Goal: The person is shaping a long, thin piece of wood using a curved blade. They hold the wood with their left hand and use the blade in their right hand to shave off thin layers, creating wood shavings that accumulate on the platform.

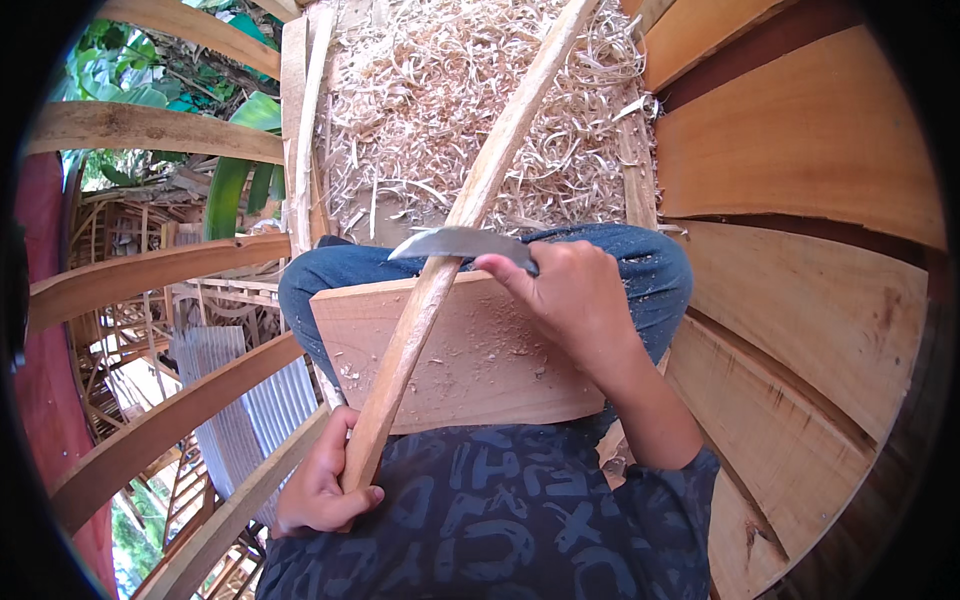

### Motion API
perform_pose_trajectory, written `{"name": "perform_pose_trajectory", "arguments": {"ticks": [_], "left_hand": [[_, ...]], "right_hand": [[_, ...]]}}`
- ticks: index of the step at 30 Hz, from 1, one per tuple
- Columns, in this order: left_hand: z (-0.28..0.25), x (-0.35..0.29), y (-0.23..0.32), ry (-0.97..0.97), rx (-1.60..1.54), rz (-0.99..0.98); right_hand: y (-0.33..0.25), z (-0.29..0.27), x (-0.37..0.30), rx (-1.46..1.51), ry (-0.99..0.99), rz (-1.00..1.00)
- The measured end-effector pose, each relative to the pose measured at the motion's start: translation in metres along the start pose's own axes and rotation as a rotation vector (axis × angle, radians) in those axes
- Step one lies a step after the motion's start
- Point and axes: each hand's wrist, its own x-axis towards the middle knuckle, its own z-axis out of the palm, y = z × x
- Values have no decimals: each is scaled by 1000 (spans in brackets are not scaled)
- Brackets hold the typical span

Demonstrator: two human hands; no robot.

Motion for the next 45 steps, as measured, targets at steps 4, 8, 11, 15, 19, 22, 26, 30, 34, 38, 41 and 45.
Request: {"name": "perform_pose_trajectory", "arguments": {"ticks": [4,8,11,15,19,22,26,30,34,38,41,45], "left_hand": [[1,3,-8,13,41,73],[-3,1,-6,-29,23,23],[-8,6,-2,-65,106,86],[-7,6,-6,-104,53,16],[-5,8,-8,-95,89,-13],[1,9,-6,-94,92,-15],[0,14,-5,-120,123,-49],[-6,6,-4,-60,185,-70],[-13,8,-1,61,364,-45],[-5,1,5,196,628,16],[3,-1,1,322,817,92],[11,1,-4,436,886,159]], "right_hand": [[7,-4,8,-147,-33,0],[48,-17,26,-108,88,284],[77,-30,28,-104,140,323],[9,-27,1,-75,-69,208],[-3,-5,0,-159,-96,-22],[32,-13,26,-165,-34,114],[31,-18,21,-350,26,101],[72,-22,36,-324,149,378],[53,-33,10,-35,177,284],[11,-20,-8,5,21,170],[-16,-10,-12,-81,-45,21],[-38,-8,-5,-198,-118,-95]]}}
